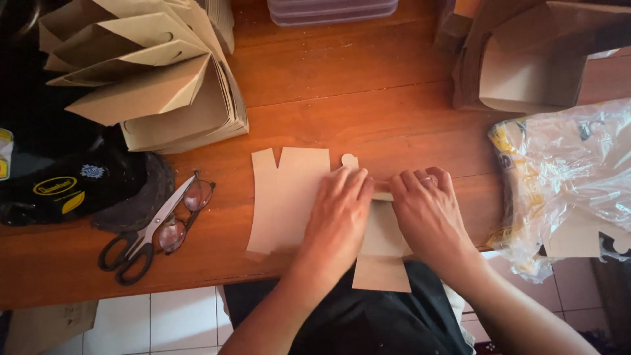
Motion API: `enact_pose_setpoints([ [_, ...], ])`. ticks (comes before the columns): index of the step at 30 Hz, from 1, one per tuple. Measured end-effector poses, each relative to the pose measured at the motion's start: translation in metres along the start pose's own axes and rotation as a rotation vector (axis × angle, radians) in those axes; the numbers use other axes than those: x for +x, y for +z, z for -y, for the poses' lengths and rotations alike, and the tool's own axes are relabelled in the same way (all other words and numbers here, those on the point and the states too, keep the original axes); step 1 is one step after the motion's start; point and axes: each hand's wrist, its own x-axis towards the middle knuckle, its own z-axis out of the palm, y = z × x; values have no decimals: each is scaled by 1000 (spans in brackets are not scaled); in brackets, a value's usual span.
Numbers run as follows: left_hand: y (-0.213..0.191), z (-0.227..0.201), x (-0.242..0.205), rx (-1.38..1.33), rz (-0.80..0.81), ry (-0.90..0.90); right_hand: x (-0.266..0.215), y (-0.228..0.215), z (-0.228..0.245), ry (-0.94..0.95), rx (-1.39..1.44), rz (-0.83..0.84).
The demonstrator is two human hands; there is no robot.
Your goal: The person folds a flat cardboard piece into a small box by hand, creasing the edges and tucking the flaps to form the sides. They then place the finished box aside and repeat the process with another flat cardboard piece.
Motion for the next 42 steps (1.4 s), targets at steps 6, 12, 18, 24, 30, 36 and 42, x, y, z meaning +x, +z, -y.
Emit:
enact_pose_setpoints([
  [6, 28, -8, -5, 97, -100, 37, -6, -9, 11, -33, 23, 24],
  [12, 29, -17, -6, 198, -18, 12, -14, -3, 28, -134, -83, 90],
  [18, 26, -10, -8, 135, 1, 5, -21, -8, 31, -99, 16, -27],
  [24, 9, 10, -20, 81, 50, -118, -26, 1, 25, -76, 45, -185],
  [30, 7, -6, -13, -19, 139, -122, -21, 4, 17, -84, 191, -169],
  [36, 28, -7, -4, 108, 86, -31, -18, 13, 7, -190, 202, -173],
  [42, 37, -8, 0, 4, 43, -77, -4, 9, -18, 54, 181, -96],
])
